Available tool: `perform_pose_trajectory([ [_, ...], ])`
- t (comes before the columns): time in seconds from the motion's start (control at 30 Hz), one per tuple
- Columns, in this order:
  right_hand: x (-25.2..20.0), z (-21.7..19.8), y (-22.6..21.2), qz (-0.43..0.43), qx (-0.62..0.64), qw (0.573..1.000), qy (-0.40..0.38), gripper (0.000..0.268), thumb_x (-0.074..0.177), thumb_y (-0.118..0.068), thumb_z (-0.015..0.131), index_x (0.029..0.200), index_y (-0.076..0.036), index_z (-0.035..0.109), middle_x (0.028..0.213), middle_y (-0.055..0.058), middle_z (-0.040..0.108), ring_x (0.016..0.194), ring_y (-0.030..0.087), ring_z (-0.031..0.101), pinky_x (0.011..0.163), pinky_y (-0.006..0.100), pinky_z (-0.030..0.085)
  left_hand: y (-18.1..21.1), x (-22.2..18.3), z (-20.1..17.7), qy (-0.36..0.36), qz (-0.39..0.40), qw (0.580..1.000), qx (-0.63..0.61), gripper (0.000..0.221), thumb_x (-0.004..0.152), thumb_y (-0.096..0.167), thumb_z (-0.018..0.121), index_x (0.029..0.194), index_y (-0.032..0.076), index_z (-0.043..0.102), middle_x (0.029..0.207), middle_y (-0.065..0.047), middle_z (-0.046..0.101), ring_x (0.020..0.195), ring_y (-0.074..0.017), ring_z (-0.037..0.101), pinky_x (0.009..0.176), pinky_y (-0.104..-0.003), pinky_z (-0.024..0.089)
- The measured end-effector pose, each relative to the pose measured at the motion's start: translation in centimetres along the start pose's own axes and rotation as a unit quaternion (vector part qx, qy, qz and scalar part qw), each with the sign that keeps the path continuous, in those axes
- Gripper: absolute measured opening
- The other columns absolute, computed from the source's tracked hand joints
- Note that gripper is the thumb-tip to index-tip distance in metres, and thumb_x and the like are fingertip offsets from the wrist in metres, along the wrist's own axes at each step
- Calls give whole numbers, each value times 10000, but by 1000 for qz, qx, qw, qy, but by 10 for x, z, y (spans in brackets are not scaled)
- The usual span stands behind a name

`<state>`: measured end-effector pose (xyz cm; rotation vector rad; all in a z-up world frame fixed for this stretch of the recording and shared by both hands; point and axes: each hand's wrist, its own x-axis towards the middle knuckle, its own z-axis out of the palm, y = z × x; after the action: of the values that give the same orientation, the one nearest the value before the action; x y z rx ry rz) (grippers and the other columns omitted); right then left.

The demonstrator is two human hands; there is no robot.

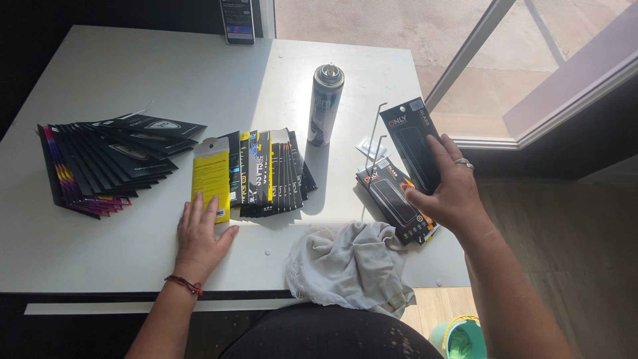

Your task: The person cleans several screen protector packages using a cloth and a spray, handling them one at a time and placing them into stacks on a table.

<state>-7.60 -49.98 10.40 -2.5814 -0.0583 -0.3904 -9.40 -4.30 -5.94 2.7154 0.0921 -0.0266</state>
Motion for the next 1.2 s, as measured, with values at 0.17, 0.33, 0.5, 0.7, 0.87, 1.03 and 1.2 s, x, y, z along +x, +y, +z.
perform_pose_trajectory([
  [0.17, 2, 3, -4, 18, -17, 998, -62, 987, 620, -245, 909, 1532, -132, 547, 1522, 285, 490, 1259, 525, 568, 934, 554, 550, -13, -2, 22, 76, 48, 988, 124, 587, 1012, 255, 585, 1576, 234, 422, 1568, -136, 469, 1464, -415, 435, 1161, -622, 393],
  [0.33, -12, 10, 5, 21, -109, 989, -95, 1050, 612, -428, 865, 1569, -216, 489, 1566, 228, 470, 1276, 478, 580, 977, 579, 540, -19, -1, 24, 212, 108, 965, 114, 510, 1004, 128, 599, 1510, 125, 537, 1472, -169, 588, 1379, -389, 546, 1141, -510, 471],
  [0.5, -16, 13, 3, 20, -138, 986, -96, 1034, 641, -461, 846, 1574, -226, 467, 1569, 226, 465, 1271, 459, 593, 973, 573, 555, 1, -5, -15, 282, 110, 953, 2, 420, 1039, -7, 569, 1459, 12, 586, 1406, -232, 640, 1271, -421, 620, 1053, -480, 542],
  [0.7, -16, 19, 11, -5, -169, 982, -81, 1043, 639, -450, 842, 1580, -217, 457, 1565, 235, 453, 1274, 483, 578, 934, 608, 539, 29, -24, -53, 309, 132, 933, -131, 384, 1063, -57, 529, 1445, -64, 563, 1389, -306, 624, 1223, -511, 608, 965, -590, 537],
  [0.87, -12, 11, 15, -57, -232, 967, -85, 1045, 621, -409, 878, 1570, -238, 476, 1566, 230, 463, 1287, 468, 582, 915, 591, 547, 49, -37, -70, 305, 176, 918, -184, 393, 1052, -115, 500, 1444, -114, 525, 1388, -354, 597, 1242, -560, 572, 971, -643, 511],
  [1.03, -1, 15, 39, -99, -280, 951, -88, 1044, 626, -449, 880, 1554, -253, 445, 1628, 163, 384, 1328, 404, 535, 902, 581, 521, 56, -42, -70, 304, 184, 917, -180, 376, 1071, -94, 507, 1445, -112, 543, 1365, -322, 637, 1092, -458, 643, 852, -513, 549],
  [1.2, 8, 20, 46, -59, -250, 939, -227, 1118, 652, -658, 844, 1571, -266, 341, 1695, 150, 277, 1366, 408, 480, 990, 577, 439, 81, -54, -71, 262, 131, 920, -261, 375, 1097, 12, 493, 1461, -78, 503, 1380, -342, 601, 1334, -523, 581, 904, -475, 630],
])
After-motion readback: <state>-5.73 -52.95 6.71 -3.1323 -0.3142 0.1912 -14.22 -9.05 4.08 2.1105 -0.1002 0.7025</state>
